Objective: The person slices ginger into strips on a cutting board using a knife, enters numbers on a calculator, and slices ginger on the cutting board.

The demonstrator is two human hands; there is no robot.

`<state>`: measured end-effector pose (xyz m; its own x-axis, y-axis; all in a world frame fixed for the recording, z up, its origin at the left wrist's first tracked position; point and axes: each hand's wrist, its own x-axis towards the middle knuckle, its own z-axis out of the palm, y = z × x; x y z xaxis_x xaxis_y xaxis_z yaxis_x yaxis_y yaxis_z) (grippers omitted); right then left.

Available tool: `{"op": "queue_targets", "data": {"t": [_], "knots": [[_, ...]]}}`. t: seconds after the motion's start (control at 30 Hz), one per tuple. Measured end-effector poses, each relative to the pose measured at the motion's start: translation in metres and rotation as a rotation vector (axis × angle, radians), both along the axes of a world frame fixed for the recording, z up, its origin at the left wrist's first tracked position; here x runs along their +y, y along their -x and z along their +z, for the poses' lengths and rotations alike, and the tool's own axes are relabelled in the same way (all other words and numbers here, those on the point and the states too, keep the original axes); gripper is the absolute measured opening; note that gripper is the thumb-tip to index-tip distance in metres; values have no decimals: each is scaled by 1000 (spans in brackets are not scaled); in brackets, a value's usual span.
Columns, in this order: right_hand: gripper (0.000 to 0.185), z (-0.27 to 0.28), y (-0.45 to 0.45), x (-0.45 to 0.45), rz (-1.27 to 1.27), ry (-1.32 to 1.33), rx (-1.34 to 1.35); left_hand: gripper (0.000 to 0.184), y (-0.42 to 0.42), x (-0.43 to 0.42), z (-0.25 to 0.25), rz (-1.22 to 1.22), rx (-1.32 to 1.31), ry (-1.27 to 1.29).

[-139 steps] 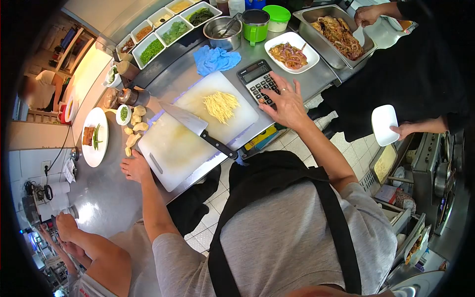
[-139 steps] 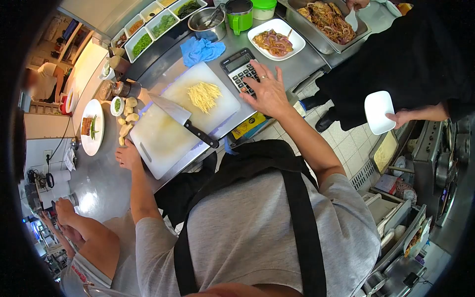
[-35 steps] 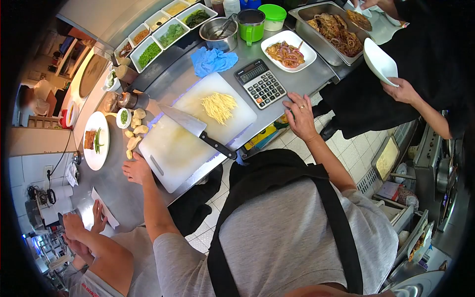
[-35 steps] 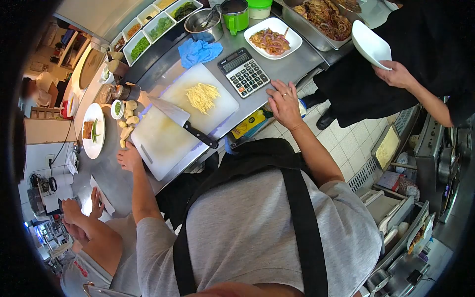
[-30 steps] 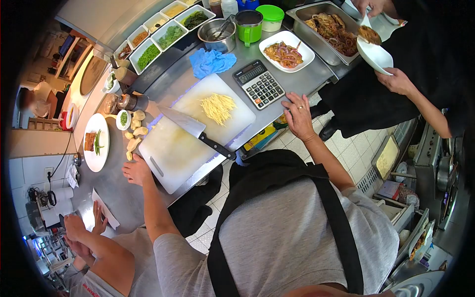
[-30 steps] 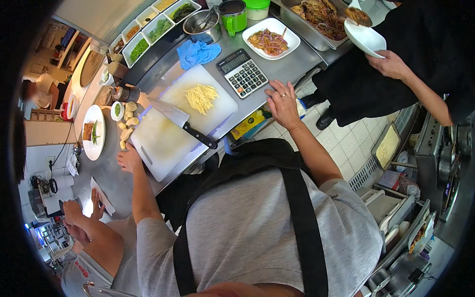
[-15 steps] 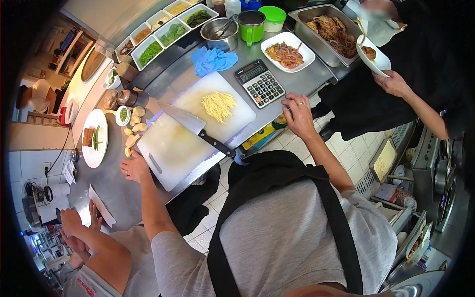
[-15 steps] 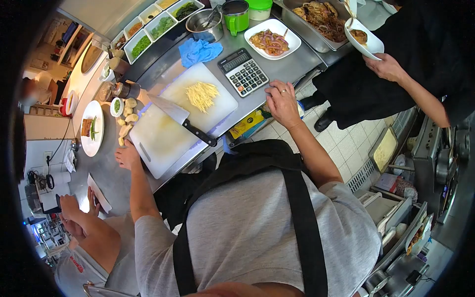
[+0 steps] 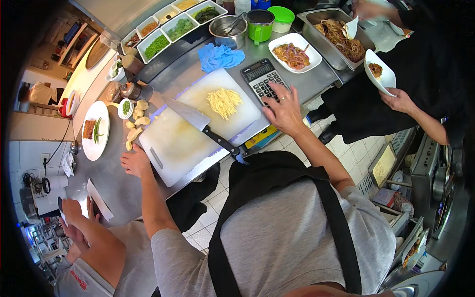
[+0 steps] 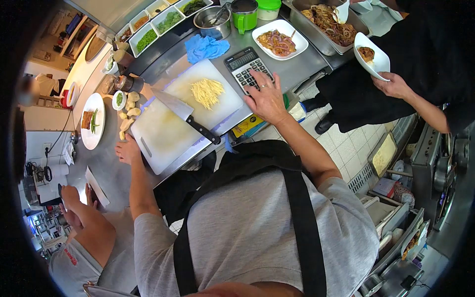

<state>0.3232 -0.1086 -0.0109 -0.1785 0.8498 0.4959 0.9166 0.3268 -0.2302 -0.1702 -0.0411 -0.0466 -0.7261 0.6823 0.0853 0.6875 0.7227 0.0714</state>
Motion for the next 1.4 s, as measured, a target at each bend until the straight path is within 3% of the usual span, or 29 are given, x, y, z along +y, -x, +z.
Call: {"op": "queue_targets", "data": {"t": [0.1, 0.23, 0.27, 0.5, 0.63, 0.77, 0.83, 0.9, 0.93, 1.03, 1.17, 1.27, 1.4], "knots": [[28, 1, -3, 1, -15, 22, 51, 76, 1, 1, 0, -1, 6, 0], [56, -3, -1, 15, -236, 115, 71, 73, 4, 2, -10, -9, 82, -28], [72, -7, 0, 19, -313, 223, -28, 74, 6, 2, -13, -9, 81, -39], [75, -3, 3, 33, -317, 306, 35, 76, 11, 1, -13, -27, 68, -28], [73, 13, -29, -9, -291, 354, 103, 76, 12, 4, -13, -9, 46, -27], [71, 33, -78, -99, -31, 551, 600, 75, 14, 5, -15, -5, 46, -26], [67, 51, -90, -137, -173, 946, 856, 74, 14, 5, -16, -8, 52, -18], [65, 22, -96, -156, -150, 944, 819, 73, 15, 6, -15, -8, 57, -8], [63, 16, -91, -154, -205, 1064, 820, 72, 14, 6, -15, -4, 58, -4], [63, -46, -78, -126, -173, 1009, 454, 71, 8, 5, -8, 3, 41, 19], [61, -89, -40, -56, -394, 897, 78, 71, 13, 5, -14, -3, 68, -14], [56, -170, -41, -15, -361, 595, -34, 72, 18, 6, -20, 6, 110, -18], [43, -204, -53, -10, -230, 435, 210, 71, 18, 4, -18, -13, 116, -24]]}}
